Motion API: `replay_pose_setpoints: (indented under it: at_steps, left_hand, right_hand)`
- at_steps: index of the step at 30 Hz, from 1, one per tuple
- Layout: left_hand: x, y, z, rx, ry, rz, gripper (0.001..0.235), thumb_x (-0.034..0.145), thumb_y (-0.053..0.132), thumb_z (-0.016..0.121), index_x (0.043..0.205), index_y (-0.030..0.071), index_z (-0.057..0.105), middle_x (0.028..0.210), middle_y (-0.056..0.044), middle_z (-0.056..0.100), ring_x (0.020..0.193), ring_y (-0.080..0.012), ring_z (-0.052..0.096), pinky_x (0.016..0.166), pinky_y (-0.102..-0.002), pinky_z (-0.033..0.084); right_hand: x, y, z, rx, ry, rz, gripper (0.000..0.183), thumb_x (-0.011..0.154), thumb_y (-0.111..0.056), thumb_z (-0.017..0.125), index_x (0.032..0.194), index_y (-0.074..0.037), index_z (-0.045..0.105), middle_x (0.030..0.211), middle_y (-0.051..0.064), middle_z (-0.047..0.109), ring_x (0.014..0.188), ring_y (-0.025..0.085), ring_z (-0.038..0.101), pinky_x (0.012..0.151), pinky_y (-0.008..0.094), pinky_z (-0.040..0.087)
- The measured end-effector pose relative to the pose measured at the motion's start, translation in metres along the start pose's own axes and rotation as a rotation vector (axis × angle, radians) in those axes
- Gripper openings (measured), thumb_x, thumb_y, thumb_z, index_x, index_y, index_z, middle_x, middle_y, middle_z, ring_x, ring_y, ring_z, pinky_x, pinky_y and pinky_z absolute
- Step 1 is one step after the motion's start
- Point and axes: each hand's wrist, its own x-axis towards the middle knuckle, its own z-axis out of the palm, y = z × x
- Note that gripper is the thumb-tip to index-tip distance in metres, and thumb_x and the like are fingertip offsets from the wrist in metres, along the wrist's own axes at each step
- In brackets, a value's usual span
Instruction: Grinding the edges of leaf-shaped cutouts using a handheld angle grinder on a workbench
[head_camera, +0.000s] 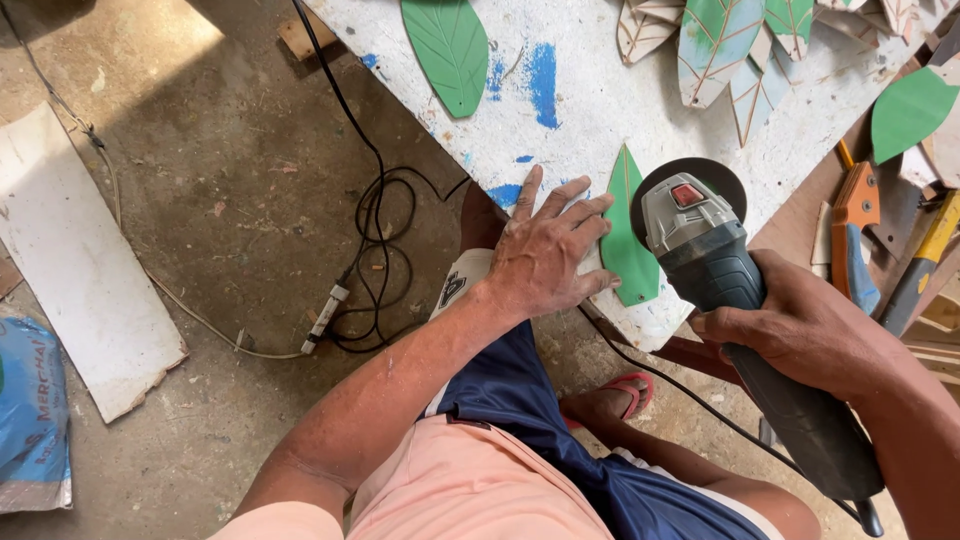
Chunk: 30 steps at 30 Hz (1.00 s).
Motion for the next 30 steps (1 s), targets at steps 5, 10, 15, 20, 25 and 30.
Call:
replay_pose_setpoints:
  at_steps: [5, 10, 15, 20, 25, 30]
  left_hand:
    - [0.000, -0.002, 0.001, 0.011, 0.020, 0.024, 0.061, 0.078, 0.057, 0.082, 0.117, 0.010, 0.073, 0.142, -0.005, 0.063, 0.143, -0.0303, 0.046, 0.124, -0.071, 0.012]
    - [-0.001, -0.003, 0.003, 0.008, 0.013, 0.017, 0.062, 0.078, 0.058, 0.081, 0.116, 0.010, 0.073, 0.143, -0.006, 0.063, 0.143, -0.0306, 0.046, 0.124, -0.071, 0.011]
    - [-0.001, -0.004, 0.003, 0.053, 0.049, 0.042, 0.061, 0.075, 0.057, 0.084, 0.115, 0.012, 0.074, 0.140, -0.004, 0.064, 0.140, -0.0287, 0.048, 0.123, -0.070, 0.015]
    - [-0.001, -0.005, 0.005, 0.031, 0.028, 0.030, 0.062, 0.077, 0.057, 0.082, 0.118, 0.011, 0.073, 0.143, -0.005, 0.062, 0.143, -0.0299, 0.046, 0.124, -0.071, 0.012]
    - [-0.001, -0.003, 0.000, 0.013, 0.036, 0.034, 0.062, 0.076, 0.055, 0.084, 0.117, 0.010, 0.073, 0.142, -0.006, 0.062, 0.142, -0.0311, 0.047, 0.123, -0.072, 0.013]
    - [0.007, 0.000, -0.008, -0.002, -0.083, -0.023, 0.055, 0.083, 0.047, 0.078, 0.124, 0.012, 0.069, 0.151, -0.003, 0.055, 0.149, -0.0298, 0.037, 0.124, -0.071, 0.006]
  right_hand:
    - [0.001, 0.017, 0.005, -0.056, -0.002, 0.017, 0.036, 0.081, -0.018, 0.081, 0.111, -0.004, 0.064, 0.078, 0.023, 0.070, 0.066, 0.035, 0.059, 0.060, 0.047, 0.044]
    - [-0.013, 0.020, 0.011, -0.013, -0.014, 0.096, 0.040, 0.082, -0.017, 0.083, 0.114, -0.003, 0.062, 0.083, 0.026, 0.069, 0.065, 0.039, 0.063, 0.058, 0.050, 0.049]
    - [-0.017, 0.037, 0.018, -0.050, -0.008, 0.033, 0.038, 0.080, -0.017, 0.081, 0.115, -0.008, 0.070, 0.084, 0.020, 0.073, 0.076, 0.031, 0.061, 0.068, 0.043, 0.048]
    - [-0.020, 0.052, 0.025, -0.082, -0.003, 0.043, 0.035, 0.078, -0.021, 0.084, 0.105, -0.006, 0.068, 0.079, 0.019, 0.070, 0.072, 0.031, 0.061, 0.066, 0.044, 0.047]
    - [-0.027, 0.078, 0.036, -0.078, -0.004, 0.007, 0.035, 0.076, -0.022, 0.086, 0.103, -0.008, 0.069, 0.078, 0.015, 0.065, 0.073, 0.028, 0.057, 0.069, 0.040, 0.045]
    - [-0.068, 0.067, 0.042, 0.074, -0.113, 0.194, 0.080, 0.077, -0.015, 0.079, 0.150, -0.037, 0.058, 0.100, 0.013, 0.076, 0.084, 0.029, 0.065, 0.076, 0.036, 0.050]
